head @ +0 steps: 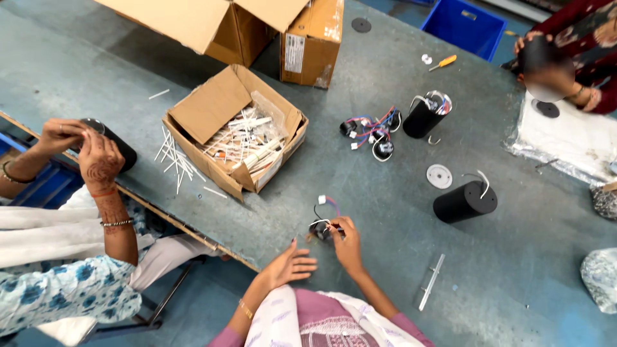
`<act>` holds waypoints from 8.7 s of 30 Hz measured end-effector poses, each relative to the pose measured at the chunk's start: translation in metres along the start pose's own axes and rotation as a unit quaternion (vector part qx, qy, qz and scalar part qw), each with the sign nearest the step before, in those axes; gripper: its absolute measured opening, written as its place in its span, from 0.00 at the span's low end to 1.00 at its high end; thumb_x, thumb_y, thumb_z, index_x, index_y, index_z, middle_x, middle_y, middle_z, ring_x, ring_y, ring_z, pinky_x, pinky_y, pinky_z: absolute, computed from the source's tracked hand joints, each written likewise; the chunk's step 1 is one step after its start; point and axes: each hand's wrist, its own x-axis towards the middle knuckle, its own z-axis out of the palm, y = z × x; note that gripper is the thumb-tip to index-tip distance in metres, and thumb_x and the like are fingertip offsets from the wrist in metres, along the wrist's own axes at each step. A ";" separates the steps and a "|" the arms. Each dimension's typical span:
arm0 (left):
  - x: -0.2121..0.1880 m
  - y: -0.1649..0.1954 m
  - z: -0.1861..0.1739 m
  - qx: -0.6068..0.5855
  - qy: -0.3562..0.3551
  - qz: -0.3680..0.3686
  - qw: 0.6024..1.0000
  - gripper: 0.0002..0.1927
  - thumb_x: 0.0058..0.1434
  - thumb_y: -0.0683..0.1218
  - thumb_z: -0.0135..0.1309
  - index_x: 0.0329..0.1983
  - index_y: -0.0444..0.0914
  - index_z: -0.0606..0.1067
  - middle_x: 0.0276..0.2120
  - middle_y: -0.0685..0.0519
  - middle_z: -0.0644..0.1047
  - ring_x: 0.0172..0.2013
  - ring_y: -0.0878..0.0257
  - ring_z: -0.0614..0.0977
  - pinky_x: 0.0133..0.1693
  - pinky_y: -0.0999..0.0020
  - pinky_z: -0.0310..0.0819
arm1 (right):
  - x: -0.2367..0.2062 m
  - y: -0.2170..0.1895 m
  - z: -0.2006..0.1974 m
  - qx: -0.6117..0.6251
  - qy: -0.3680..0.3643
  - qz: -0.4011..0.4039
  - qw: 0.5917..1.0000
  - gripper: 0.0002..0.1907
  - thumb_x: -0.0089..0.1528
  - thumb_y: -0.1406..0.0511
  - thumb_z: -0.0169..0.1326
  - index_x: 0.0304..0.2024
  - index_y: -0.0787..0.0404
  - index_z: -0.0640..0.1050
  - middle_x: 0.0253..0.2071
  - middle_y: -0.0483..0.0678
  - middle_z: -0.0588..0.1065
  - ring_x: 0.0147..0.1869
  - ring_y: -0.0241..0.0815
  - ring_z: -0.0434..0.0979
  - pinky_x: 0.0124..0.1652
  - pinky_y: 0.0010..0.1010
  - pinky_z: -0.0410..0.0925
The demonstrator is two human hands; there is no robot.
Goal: The person assembles small electric motor units at a factory workbench, picking motors with wires, fitting them into black cylindrical housings, taping and arranging wires, and placing finished units into a blue crate.
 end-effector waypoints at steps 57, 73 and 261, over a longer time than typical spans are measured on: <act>-0.032 0.018 0.088 0.222 0.142 0.404 0.876 0.06 0.64 0.38 0.58 0.42 0.31 0.80 0.34 0.54 0.82 0.33 0.72 0.81 0.36 0.76 0.76 | -0.005 -0.035 -0.011 0.361 -0.142 0.262 0.884 0.04 0.64 0.65 0.58 0.35 0.58 0.77 0.36 0.43 0.77 0.38 0.33 0.75 0.37 0.26 0.67; -0.006 0.013 0.046 0.194 -0.003 0.364 0.911 0.04 0.65 0.36 0.54 0.42 0.32 0.76 0.36 0.52 0.81 0.35 0.68 0.81 0.39 0.72 0.76 | -0.005 0.004 0.001 0.402 -0.093 0.294 0.862 0.06 0.66 0.66 0.56 0.42 0.64 0.78 0.34 0.44 0.74 0.36 0.33 0.71 0.36 0.25 0.67; -0.036 0.018 -0.064 0.725 0.533 0.076 0.431 0.32 0.57 0.43 0.56 0.64 0.23 0.68 0.68 0.23 0.60 0.66 0.35 0.68 0.47 0.56 0.76 | 0.010 0.042 0.094 0.083 -0.285 0.258 0.919 0.14 0.66 0.59 0.52 0.33 0.63 0.76 0.23 0.53 0.79 0.16 0.34 0.69 0.16 0.22 0.55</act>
